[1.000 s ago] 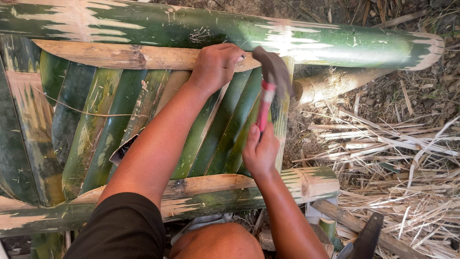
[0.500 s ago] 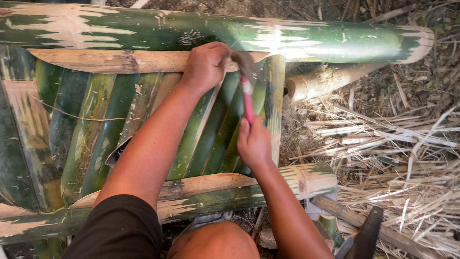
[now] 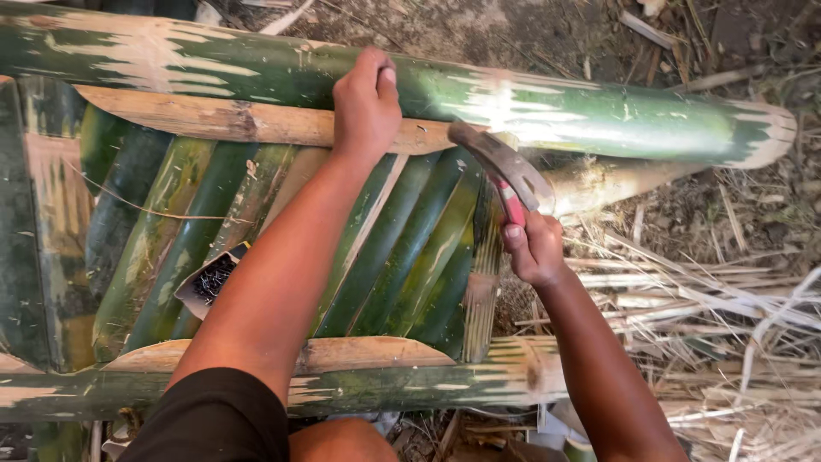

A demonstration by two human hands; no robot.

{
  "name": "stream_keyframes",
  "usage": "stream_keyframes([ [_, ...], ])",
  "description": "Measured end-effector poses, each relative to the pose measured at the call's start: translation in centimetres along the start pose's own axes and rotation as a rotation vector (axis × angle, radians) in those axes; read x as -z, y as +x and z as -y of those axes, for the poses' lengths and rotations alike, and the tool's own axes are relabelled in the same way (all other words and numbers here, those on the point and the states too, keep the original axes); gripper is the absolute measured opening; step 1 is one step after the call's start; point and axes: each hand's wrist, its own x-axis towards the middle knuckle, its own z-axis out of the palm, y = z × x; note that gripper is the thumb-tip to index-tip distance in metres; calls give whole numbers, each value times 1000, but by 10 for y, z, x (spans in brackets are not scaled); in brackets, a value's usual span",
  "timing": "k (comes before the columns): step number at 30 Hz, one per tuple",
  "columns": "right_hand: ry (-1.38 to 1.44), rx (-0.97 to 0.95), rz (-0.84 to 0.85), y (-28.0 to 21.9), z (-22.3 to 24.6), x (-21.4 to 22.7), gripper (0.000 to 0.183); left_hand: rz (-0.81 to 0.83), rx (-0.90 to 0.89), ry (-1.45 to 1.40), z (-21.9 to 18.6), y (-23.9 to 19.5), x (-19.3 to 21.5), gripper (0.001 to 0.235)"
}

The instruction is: The person assembles a bamboo structure by cutting bamboo strips with a hand saw and securing them to a frame using a hammer and nails. The person repeatedly saws strips to size and hammers nails to attach them to the bamboo frame.

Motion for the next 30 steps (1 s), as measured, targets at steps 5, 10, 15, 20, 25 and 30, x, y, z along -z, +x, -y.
stream_keyframes([
  [5,209,-502,-100,-18,21,2,47,81,126,-40,-19,3,0,3],
  [10,263,-710,-125,-14,46,11,49,109,-197,214,-66,-26,24,14],
  [15,241,-728,-62,-17,65,20,41,283,-175,556,-62,-74,35,44],
  [20,127,-629,-13,17,90,27,38,373,-195,626,-49,-77,44,52],
  [25,-228,-789,466,65,111,50,52,353,-229,654,-49,-77,44,56],
  [30,-275,-894,399,66,114,59,44,349,-187,621,-44,-74,39,52],
])
